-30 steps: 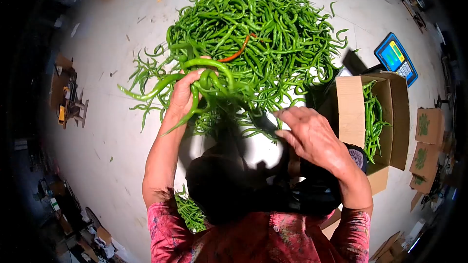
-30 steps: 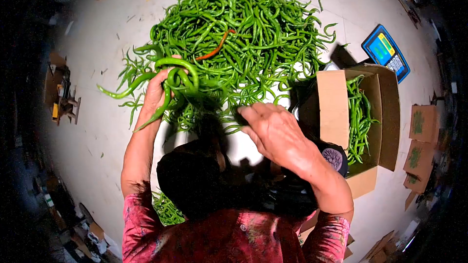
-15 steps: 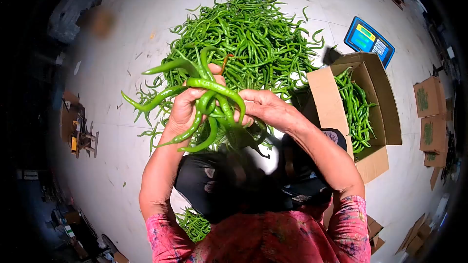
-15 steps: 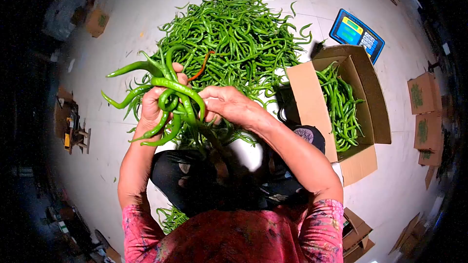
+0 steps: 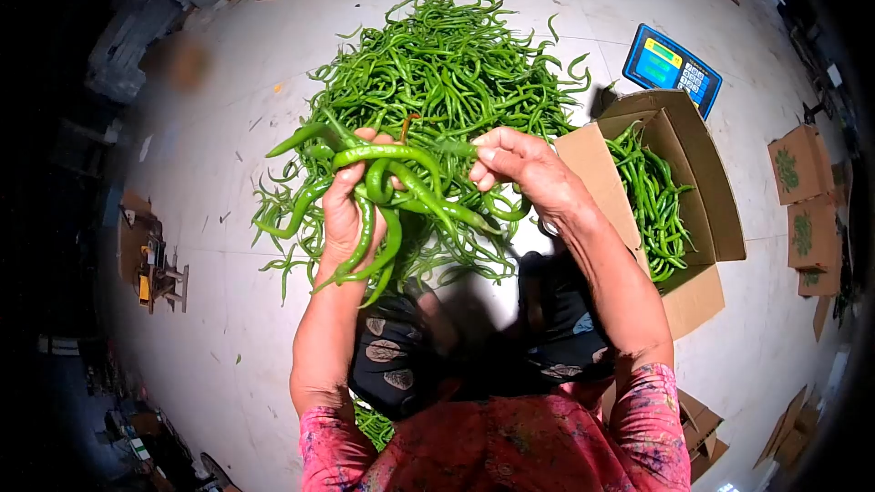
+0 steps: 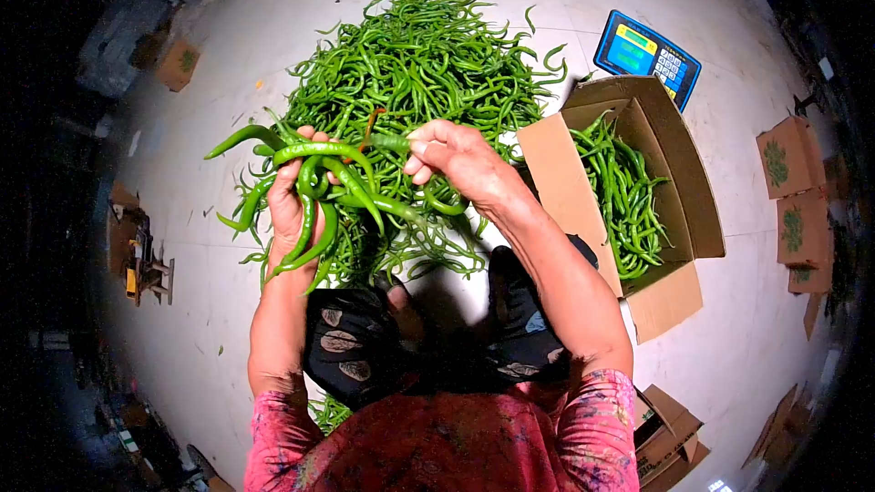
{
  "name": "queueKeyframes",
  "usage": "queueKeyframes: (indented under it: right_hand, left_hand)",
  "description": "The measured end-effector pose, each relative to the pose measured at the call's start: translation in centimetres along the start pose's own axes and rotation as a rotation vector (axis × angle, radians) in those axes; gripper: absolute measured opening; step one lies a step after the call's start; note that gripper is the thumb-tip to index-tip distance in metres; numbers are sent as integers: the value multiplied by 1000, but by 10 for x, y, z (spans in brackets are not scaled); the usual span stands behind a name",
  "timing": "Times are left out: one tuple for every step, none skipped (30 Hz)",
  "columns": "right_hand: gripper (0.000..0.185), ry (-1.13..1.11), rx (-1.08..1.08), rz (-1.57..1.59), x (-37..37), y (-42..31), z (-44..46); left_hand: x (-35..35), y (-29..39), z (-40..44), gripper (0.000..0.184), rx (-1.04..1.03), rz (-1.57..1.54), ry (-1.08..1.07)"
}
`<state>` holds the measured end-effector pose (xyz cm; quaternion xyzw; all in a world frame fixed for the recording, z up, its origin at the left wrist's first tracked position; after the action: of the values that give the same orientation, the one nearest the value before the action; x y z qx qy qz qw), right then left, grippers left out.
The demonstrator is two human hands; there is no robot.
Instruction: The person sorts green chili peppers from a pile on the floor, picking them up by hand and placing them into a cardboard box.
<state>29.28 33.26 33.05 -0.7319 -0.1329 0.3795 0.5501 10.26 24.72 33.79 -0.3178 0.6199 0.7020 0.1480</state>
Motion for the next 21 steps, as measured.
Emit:
queueKeyframes:
  right_hand:
    - [17,11,5,42,6,0,2]
    - [18,33,18,91,13,-2,3]
    - [18,71,6,147,19,-4,3]
    - [19,108,-6,203,25,-8,2]
    - [22,157,-64,187,32,-11,0]
    - [24,120,-57,277,34,-11,1]
    - [22,104,-56,366,35,-10,4]
    - [20,89,-57,452,36,-8,5]
    - [20,89,-54,462,34,-8,4]
    - [21,85,-50,472,30,-9,3]
    - [21,80,-45,483,27,-9,4]
    - [21,75,-13,425,27,-8,4]
    - [21,67,18,367,26,-6,6]
    - [22,56,49,309,23,-6,8]
    - [20,60,37,252,21,-6,8]
    - [21,114,30,160,21,-3,8]
    - [22,167,27,67,22,-1,7]
    - [23,222,24,-25,23,1,6]
    - [21,231,70,-50,20,1,4]
    - [20,224,98,-89,17,1,4]
    - [20,217,125,-128,13,1,4]
  left_hand:
    - [7,-1,1,40,8,-38,9]
    - [15,0,2,39,18,-77,18]
    - [19,0,3,37,28,-95,13]
    - [22,1,3,36,30,-64,49]
    - [28,-2,4,35,70,-51,47]
    - [32,-4,4,35,112,-38,47]
    - [33,-5,3,34,117,16,34]
    - [33,-8,2,34,124,66,21]
    - [28,-11,0,34,138,61,60]
    - [29,-14,2,34,142,79,10]
    - [27,-15,2,34,148,74,2]
    - [24,-16,1,34,154,69,-5]
    - [24,-17,1,34,152,89,-1]
    - [25,-19,1,34,149,109,4]
    - [22,-20,1,32,161,86,4]
    - [20,-21,-1,31,183,96,36]
    - [20,-23,-1,31,186,99,31]
    - [19,-24,-1,30,191,102,24]
    - [19,-27,-2,34,207,121,45]
    - [19,-29,-3,37,224,142,64]
    - [17,-31,-3,37,229,139,45]
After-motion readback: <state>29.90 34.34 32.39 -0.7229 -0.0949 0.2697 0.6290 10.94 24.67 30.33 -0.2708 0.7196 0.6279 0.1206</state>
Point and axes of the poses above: each hand's wrist, its own z-axis towards the middle knuckle, its own x-axis out of the back of the hand, y = z × x, the point moved 7 cm from there along z, towards the middle knuckle, and after that the axes turned 10 degrees about z, right-handed, at the moved point
